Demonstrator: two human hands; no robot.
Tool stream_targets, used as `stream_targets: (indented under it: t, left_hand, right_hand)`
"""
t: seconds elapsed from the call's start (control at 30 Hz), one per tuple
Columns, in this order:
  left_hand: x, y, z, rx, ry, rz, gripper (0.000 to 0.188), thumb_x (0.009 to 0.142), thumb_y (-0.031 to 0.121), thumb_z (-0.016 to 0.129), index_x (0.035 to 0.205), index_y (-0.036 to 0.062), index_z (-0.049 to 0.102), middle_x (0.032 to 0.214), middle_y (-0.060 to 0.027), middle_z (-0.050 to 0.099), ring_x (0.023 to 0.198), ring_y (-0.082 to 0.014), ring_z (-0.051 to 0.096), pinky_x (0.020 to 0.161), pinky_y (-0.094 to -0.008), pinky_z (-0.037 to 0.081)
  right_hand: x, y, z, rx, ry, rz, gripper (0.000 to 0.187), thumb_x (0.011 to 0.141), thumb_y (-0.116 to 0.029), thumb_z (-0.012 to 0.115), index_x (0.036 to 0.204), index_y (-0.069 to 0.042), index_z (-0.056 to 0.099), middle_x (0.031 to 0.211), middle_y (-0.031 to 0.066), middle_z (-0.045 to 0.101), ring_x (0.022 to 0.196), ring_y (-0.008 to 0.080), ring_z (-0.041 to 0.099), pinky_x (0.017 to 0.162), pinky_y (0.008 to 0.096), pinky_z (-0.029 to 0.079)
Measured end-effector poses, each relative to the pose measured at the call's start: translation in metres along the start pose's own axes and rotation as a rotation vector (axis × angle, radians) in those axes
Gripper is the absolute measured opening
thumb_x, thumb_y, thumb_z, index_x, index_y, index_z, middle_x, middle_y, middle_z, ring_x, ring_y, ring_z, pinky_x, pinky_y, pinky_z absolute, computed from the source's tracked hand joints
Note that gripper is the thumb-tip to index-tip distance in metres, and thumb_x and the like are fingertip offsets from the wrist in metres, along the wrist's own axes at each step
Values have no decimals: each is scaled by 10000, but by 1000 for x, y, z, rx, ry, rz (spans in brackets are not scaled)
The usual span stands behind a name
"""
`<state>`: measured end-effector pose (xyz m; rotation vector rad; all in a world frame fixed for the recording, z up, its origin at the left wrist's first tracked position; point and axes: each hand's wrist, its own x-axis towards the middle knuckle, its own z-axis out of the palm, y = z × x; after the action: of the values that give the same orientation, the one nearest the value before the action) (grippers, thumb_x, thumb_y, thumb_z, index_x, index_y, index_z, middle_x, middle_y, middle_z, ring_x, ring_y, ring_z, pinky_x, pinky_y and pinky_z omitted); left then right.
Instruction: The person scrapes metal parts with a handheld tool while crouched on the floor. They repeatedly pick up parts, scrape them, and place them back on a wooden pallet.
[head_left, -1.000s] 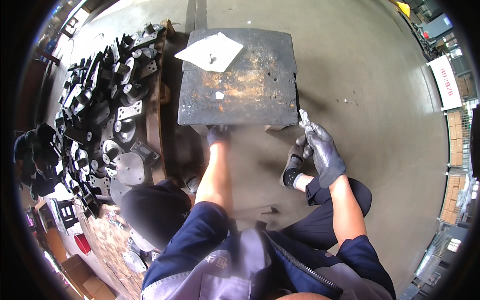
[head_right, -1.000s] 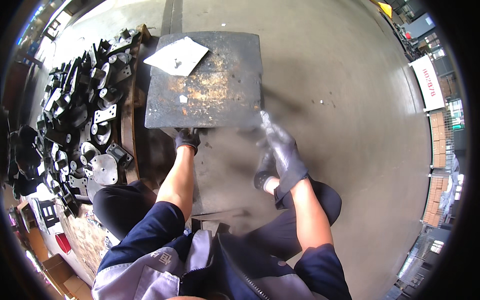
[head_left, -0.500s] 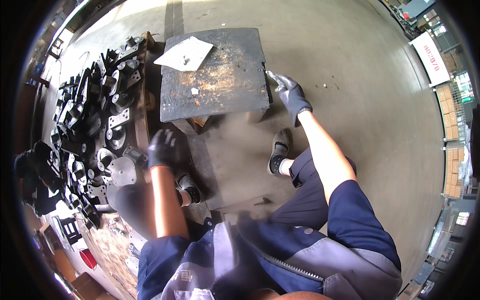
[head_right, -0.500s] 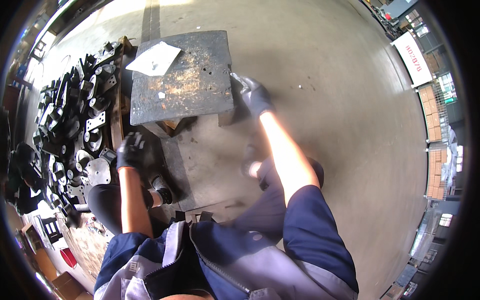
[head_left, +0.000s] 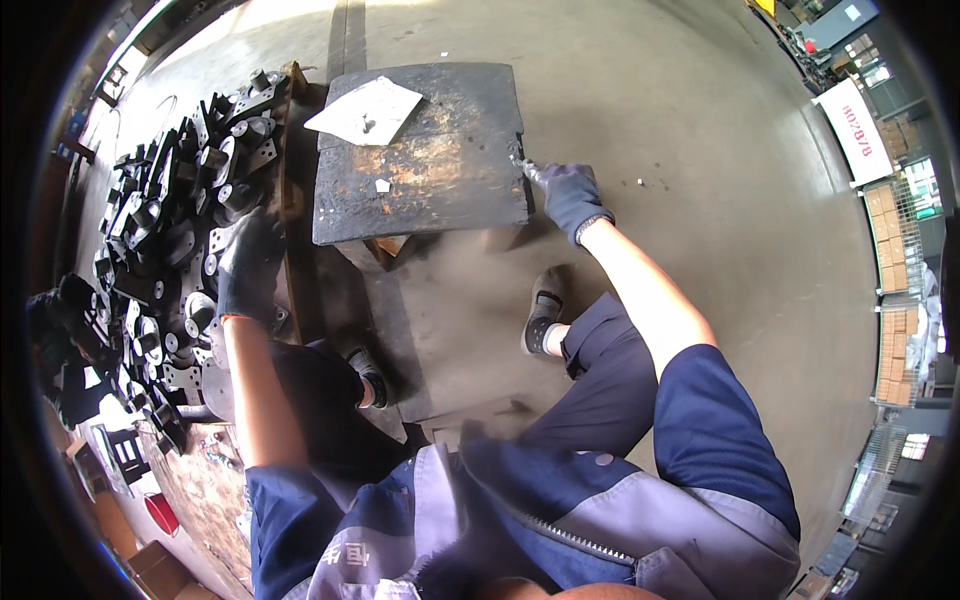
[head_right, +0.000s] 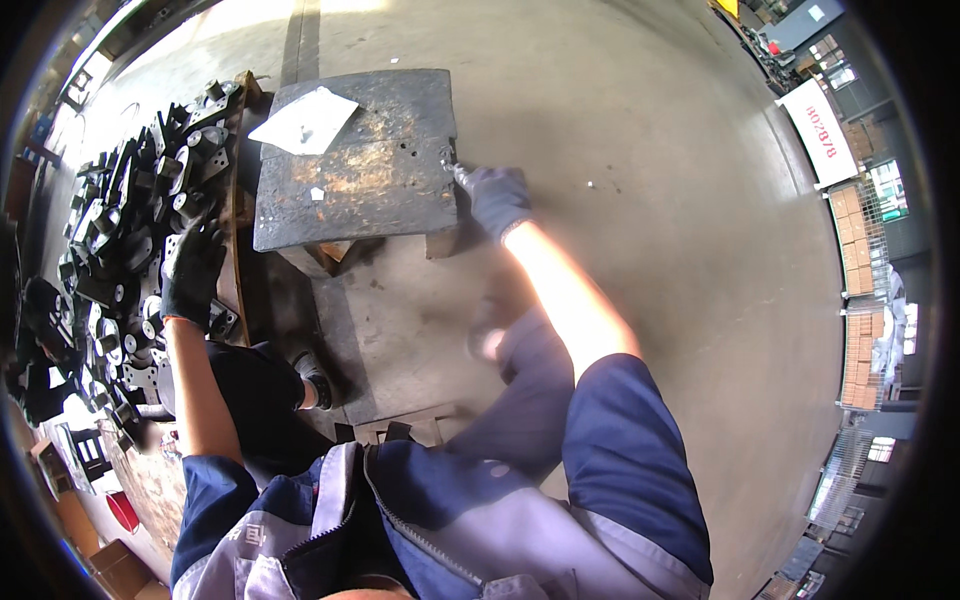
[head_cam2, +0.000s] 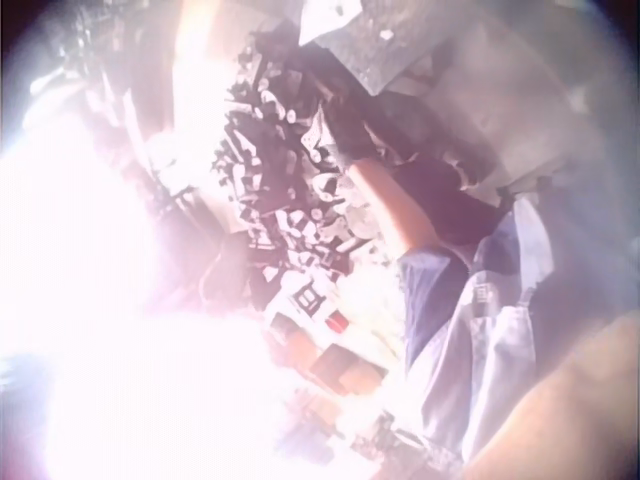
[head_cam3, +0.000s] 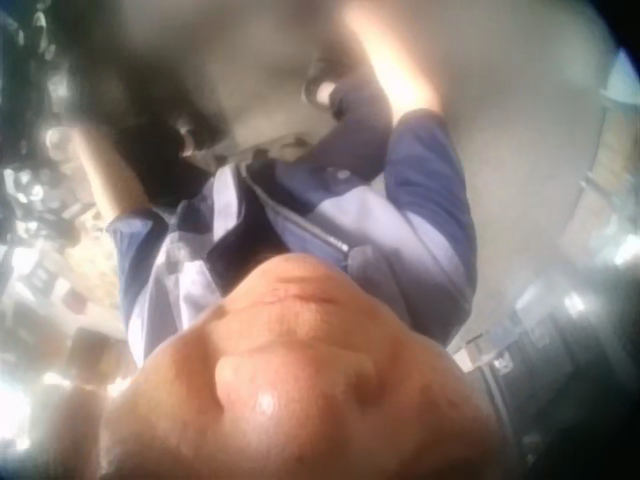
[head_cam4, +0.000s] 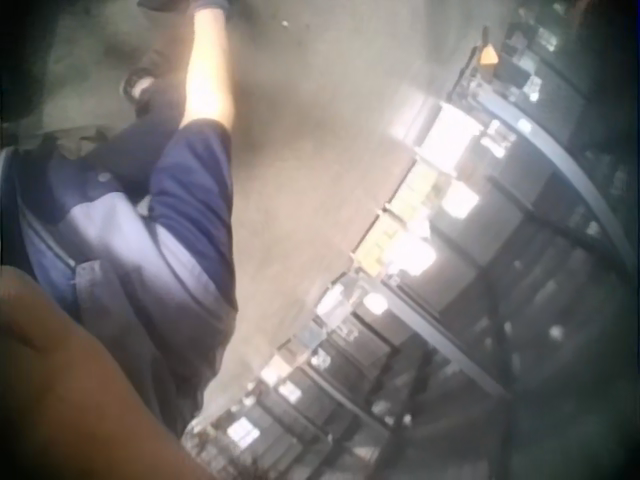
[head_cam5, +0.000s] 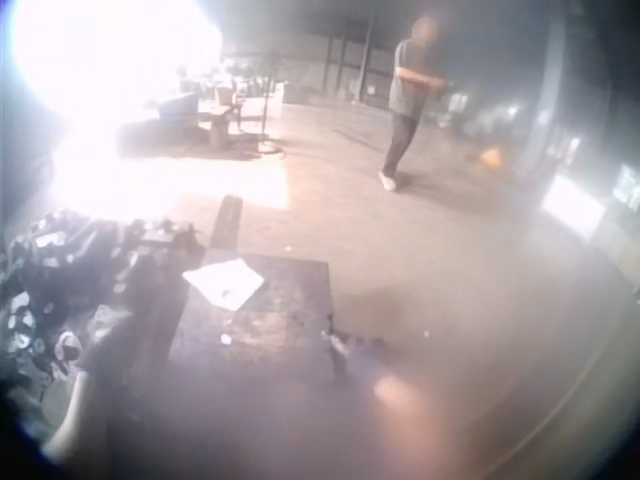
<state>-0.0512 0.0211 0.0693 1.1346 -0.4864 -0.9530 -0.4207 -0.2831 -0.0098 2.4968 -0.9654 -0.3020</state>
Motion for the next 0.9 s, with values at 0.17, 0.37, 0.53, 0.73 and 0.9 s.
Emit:
stream_targets:
  t: [0.17, 0.37, 0.53, 0.73, 0.9]
  left_hand:
    - [5, -12, 0, 1303, -102, 520, 385, 827, 40, 591, 1188, -37, 480, 1100, -127, 619, 1077, -213, 570, 885, -294, 466]
    - [-1, 0, 18, 1511, -131, 604, 429, 824, 24, 581, 1230, -20, 448, 1133, -118, 602, 1063, -210, 574, 891, -295, 460]
    - [15, -22, 2, 666, -242, 232, 465, 856, 72, 552, 1298, 38, 411, 1267, -114, 518, 1142, -235, 514, 956, -359, 416]
    - [27, -22, 14, -149, -66, -175, 264, 955, 220, 414, 1175, 94, 487, 1092, -26, 539, 960, -173, 523, 795, -273, 414]
    - [34, -25, -3, 74, -369, -38, 426, 956, 279, 398, 1344, 103, 389, 1351, -86, 452, 1183, -209, 475, 955, -332, 376]
  right_hand:
    - [-10, -5, -29, -46, 60, -11, 220, 827, -156, 482, 1034, -175, 555, 811, 25, 632, 711, 205, 624, 599, 402, 450]
    - [-19, 0, -33, 57, 71, -67, 162, 826, -154, 477, 894, -96, 613, 785, 36, 650, 700, 211, 635, 616, 412, 449]
    - [-30, -1, -40, 14, -49, -77, 213, 849, -179, 465, 962, -118, 636, 855, 47, 664, 785, 210, 646, 654, 404, 463]
    - [-39, 15, -68, 640, -127, 209, 369, 856, -130, 457, 1195, -216, 576, 921, 54, 647, 812, 219, 618, 704, 354, 481]
    - [3, 9, -15, 1713, -316, 299, 253, 860, -286, 601, 960, -67, 678, 711, 30, 607, 606, 115, 519, 557, 275, 425]
